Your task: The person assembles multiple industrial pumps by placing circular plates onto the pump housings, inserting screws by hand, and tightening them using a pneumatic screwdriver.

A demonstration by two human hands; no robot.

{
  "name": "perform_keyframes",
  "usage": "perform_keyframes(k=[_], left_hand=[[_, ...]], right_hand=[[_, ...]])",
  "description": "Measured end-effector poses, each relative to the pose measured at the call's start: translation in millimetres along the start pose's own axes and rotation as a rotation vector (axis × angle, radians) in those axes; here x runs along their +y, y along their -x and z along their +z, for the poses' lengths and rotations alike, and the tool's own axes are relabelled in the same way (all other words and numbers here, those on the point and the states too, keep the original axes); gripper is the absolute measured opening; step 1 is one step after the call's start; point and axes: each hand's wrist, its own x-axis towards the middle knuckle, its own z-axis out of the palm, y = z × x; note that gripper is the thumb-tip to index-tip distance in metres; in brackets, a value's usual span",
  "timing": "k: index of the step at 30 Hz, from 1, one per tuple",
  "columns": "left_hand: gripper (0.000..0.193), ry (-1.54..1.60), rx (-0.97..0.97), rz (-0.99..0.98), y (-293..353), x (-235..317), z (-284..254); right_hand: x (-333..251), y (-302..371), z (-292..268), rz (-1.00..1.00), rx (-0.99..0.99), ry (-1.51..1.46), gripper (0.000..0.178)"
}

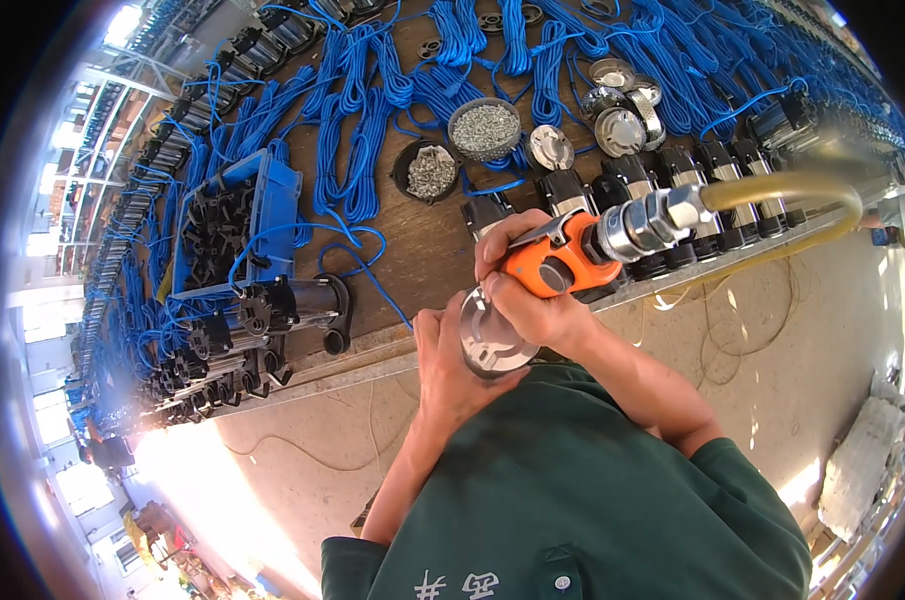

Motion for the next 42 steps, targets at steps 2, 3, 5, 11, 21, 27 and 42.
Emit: perform_keyframes(k=[2, 3, 5, 11, 21, 27, 42], left_hand=[[0.098, -0.008, 0.002, 0.022, -1.3, 0.3, -1.6], [0.097, 0.106, 0.005, -0.08, 2.0, -4.7, -3.2], [0.095, 0.333, 0.016, -0.281, 14.2, -21.2, -7.3], [0.034, 1.718, 0.357, -0.796, 28.8, -55.2, -37.8], [0.025, 1.622, 0.216, -0.632, 31.3, 4.9, -50.6], [0.019, 1.636, 0.195, -0.575, 34.1, 2.7, -35.0], [0.025, 0.872, -0.011, -0.52, 25.6, 5.6, -18.5]], right_hand=[[-2.5, -1.6, -7.3, 0.03, -0.099, 0.095, 0.032], [-5.7, -1.3, -7.0, 0.039, -0.066, 0.046, 0.03], [-18.0, 1.1, -2.4, 0.055, -0.006, -0.057, 0.026], [-42.8, 8.8, 2.6, -0.286, -0.008, -0.318, 0.034], [-47.1, 25.2, 25.9, -0.199, -0.091, -0.351, 0.029], [-49.5, 26.1, 26.1, -0.159, -0.047, -0.441, 0.033], [-32.9, 46.9, -6.7, -0.083, -0.106, -0.316, 0.03]])
